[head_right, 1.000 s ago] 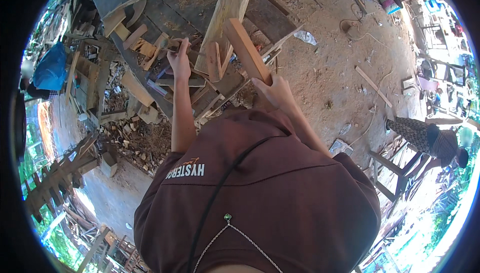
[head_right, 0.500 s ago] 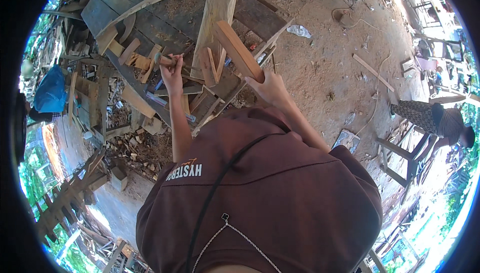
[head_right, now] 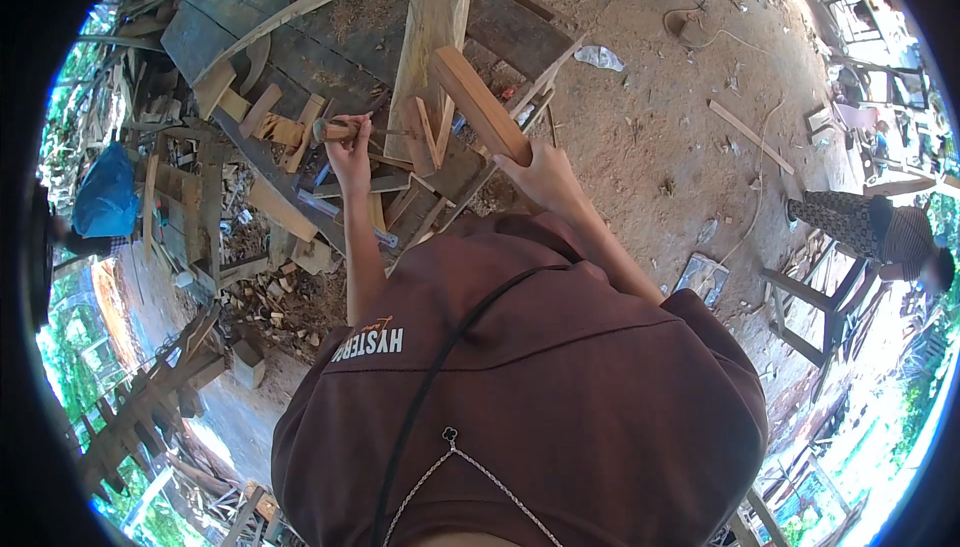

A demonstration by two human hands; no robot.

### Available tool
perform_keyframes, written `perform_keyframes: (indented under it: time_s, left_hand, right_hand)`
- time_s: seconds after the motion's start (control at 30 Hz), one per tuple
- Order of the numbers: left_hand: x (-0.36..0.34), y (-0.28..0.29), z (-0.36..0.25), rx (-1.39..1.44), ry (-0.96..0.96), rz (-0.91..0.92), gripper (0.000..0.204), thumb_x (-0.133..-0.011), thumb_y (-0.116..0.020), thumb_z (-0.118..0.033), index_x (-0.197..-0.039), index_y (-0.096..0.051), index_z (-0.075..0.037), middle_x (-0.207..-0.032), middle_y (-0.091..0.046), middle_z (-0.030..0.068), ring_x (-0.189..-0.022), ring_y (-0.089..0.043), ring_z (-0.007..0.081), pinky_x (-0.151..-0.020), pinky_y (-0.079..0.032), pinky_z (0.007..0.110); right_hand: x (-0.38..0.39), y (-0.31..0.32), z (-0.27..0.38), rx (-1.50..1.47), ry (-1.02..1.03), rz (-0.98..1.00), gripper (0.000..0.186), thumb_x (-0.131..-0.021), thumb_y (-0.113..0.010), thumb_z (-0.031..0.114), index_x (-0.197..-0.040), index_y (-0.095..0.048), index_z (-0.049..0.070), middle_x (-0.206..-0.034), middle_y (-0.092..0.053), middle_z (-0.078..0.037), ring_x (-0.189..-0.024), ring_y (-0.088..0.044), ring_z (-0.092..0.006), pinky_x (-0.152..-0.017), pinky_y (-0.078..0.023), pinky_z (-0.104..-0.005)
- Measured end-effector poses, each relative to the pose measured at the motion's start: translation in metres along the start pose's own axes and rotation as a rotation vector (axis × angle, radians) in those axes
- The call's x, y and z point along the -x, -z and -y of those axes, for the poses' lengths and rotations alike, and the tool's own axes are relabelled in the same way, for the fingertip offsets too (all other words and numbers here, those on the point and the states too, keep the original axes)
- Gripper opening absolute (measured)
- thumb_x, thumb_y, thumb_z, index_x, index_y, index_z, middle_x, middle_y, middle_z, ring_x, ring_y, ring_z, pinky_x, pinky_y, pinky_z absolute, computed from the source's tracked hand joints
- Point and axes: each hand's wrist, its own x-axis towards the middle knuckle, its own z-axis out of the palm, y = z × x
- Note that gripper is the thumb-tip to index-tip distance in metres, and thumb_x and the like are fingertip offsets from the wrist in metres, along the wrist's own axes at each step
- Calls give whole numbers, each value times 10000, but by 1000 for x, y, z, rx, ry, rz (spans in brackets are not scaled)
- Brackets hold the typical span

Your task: The recorder uses a hand chisel to shape or clean a piece of wood in a workshop.

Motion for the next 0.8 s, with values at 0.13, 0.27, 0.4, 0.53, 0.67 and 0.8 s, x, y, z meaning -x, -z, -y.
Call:
perform_keyframes:
  time_s: [0.13,0.27,0.4,0.53,0.67,0.8]
  left_hand:
    - [0,0,-1,26,-18,-9,213,-902,-597,-31,-1055,-449,-37,-993,-583,75,-987,-610,190,-850,-513,299]
    - [-1,0,1,-15,14,-2,214,-900,-598,-26,-1050,-446,-38,-987,-583,78,-981,-614,197,-859,-508,300]
    - [-2,0,1,9,12,-8,219,-888,-614,-20,-1030,-448,-38,-981,-584,75,-979,-614,195,-860,-509,303]
    - [-1,-2,0,3,1,3,245,-861,-654,-18,-1010,-460,-37,-962,-588,68,-967,-613,186,-857,-512,306]
    - [-4,-7,-1,-101,3,-16,242,-846,-674,-17,-985,-477,-36,-946,-590,58,-944,-614,176,-851,-511,307]
    - [-9,-9,-3,-168,-16,-19,233,-835,-691,-28,-966,-499,-39,-930,-602,42,-911,-615,159,-823,-505,292]
  right_hand:
    - [1,0,4,2,2,-21,623,-790,-662,470,-943,-607,-131,-788,-640,-295,-769,-665,-391,-710,-516,-419]
    - [4,2,8,8,28,-21,616,-790,-664,466,-935,-612,-131,-790,-641,-293,-768,-665,-390,-707,-513,-423]
    - [5,4,10,-5,-18,7,601,-789,-668,455,-931,-617,-126,-791,-642,-291,-772,-666,-384,-703,-508,-428]
    - [1,2,8,-2,-14,4,597,-788,-668,456,-930,-619,-121,-788,-641,-291,-769,-665,-385,-703,-507,-431]
    - [-4,-2,4,-8,-8,15,604,-789,-664,465,-936,-618,-119,-787,-641,-291,-767,-664,-387,-707,-506,-434]
    - [-6,-4,3,24,27,7,610,-793,-658,472,-946,-614,-117,-795,-642,-293,-775,-661,-394,-716,-507,-434]
